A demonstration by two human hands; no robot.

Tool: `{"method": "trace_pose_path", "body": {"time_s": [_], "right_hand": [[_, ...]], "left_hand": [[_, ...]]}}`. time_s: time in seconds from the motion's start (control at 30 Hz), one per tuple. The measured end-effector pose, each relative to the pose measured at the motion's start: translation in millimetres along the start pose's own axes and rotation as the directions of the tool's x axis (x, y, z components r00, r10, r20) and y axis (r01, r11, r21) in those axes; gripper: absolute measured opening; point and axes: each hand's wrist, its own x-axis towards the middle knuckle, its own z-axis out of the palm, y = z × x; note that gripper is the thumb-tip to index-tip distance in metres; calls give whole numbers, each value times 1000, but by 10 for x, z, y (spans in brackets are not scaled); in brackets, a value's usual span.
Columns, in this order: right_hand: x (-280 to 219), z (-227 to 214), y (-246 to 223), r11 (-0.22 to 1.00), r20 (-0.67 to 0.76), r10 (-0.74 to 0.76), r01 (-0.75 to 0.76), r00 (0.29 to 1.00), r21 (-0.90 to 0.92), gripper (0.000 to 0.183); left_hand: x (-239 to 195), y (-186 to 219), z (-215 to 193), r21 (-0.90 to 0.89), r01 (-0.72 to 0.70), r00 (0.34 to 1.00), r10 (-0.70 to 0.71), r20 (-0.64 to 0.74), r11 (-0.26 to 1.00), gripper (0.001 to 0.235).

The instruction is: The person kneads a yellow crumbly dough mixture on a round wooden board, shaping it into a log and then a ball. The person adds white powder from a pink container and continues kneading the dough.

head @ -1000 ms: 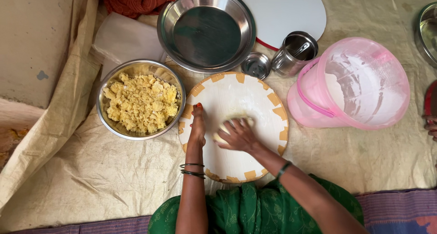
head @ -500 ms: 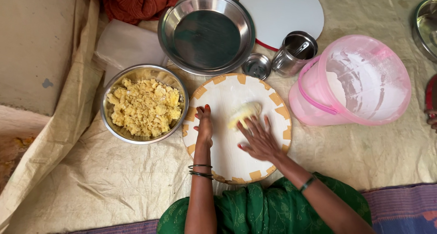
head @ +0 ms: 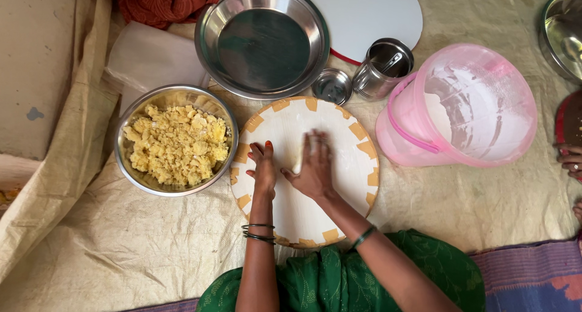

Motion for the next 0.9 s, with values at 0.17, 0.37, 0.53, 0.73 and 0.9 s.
{"method": "trace_pose_path", "body": {"time_s": [0.17, 0.37, 0.53, 0.73, 0.9], "right_hand": [[417, 49, 171, 976, 144, -216, 220, 966, -7, 52], [1201, -66, 543, 837, 529, 306, -488, 792, 246, 44], [1127, -13, 677, 996, 134, 59, -49, 989, -81, 39], [520, -23, 519, 972, -90, -215, 205, 972, -113, 29], [-59, -166, 434, 964, -129, -248, 231, 960, -129, 37]], "left_hand": [[-96, 82, -3, 53, -21, 1000, 22, -15, 998, 91], [-175, 142, -40, 57, 10, 1000, -10, 11, 998, 90], [-141, 128, 6, 90, -8, 1000, 8, 4, 996, 93], [-115, 68, 100, 151, -18, 999, 23, -30, 988, 94], [-118, 34, 70, 138, -32, 999, 35, -22, 990, 93]]}}
